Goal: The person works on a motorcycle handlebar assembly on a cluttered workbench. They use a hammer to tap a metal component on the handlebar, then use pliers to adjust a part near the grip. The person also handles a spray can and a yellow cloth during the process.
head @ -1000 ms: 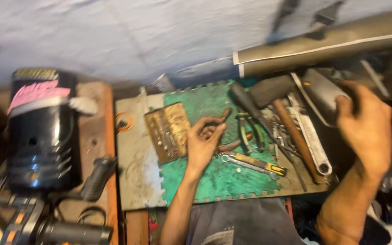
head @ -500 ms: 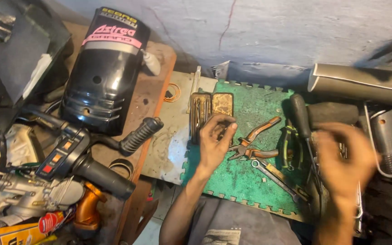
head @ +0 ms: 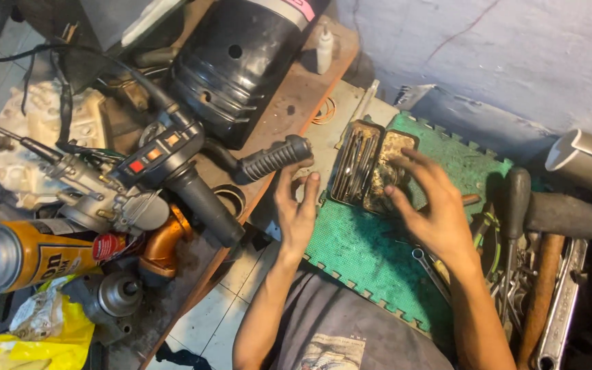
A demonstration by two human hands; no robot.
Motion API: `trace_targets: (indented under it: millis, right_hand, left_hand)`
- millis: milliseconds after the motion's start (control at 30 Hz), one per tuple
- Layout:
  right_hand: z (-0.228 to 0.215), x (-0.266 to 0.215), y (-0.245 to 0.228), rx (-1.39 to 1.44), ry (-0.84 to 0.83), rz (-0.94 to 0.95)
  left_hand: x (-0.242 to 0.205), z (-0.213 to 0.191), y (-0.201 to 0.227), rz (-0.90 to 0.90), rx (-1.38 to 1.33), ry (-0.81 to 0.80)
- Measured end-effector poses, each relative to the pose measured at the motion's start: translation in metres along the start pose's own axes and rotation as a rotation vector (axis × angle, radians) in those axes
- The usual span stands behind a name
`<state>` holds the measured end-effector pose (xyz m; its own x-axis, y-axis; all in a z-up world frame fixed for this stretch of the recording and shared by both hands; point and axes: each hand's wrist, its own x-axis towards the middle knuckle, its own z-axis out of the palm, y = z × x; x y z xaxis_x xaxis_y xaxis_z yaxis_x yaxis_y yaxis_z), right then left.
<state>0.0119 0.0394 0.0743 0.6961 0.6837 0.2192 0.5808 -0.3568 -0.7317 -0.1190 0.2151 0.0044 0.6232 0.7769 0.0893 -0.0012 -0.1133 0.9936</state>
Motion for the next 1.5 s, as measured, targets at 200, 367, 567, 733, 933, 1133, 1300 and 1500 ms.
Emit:
trace_targets:
  millis: [200,367,567,733,933,1133,1300,1500]
  right_hand:
    - [0.022,0.001,0.025,-0.222,-0.222,0.126]
    - [0.025,0.014,-0.016,-0.235,-0.214,0.049]
    - [0.032,0.017,-0.078,0.046,-0.119,-0.208]
    - [0.050,0.021,-0.123,0.143,-0.201,-0.311]
    - [0.075,0.022,-0.151,0.207,-0.290,-0.360]
    - [0.095,0.017,-0.182,0.237,-0.359,-0.435]
    - [0.113,0.009,-0.208,0.220,-0.399,-0.490]
    - [0.133,0.005,-0.208,0.143,-0.427,-0.510]
  left_hand:
    - [-0.006,-0.003,0.003,0.037,-0.012,0.029]
    - [-0.009,-0.021,-0.004,0.060,-0.102,0.050]
    - [-0.042,-0.052,-0.003,-0.033,-0.059,-0.069]
    - [-0.074,-0.099,0.029,0.082,0.305,-0.199]
    - [-0.079,-0.156,0.100,-0.301,0.369,-0.410]
    - [-0.100,-0.181,0.095,0.148,0.184,-0.135]
    - [-0.113,-0.186,0.102,0.086,0.022,0.231]
    - [-0.165,-0.214,0.069,0.277,0.379,0.617]
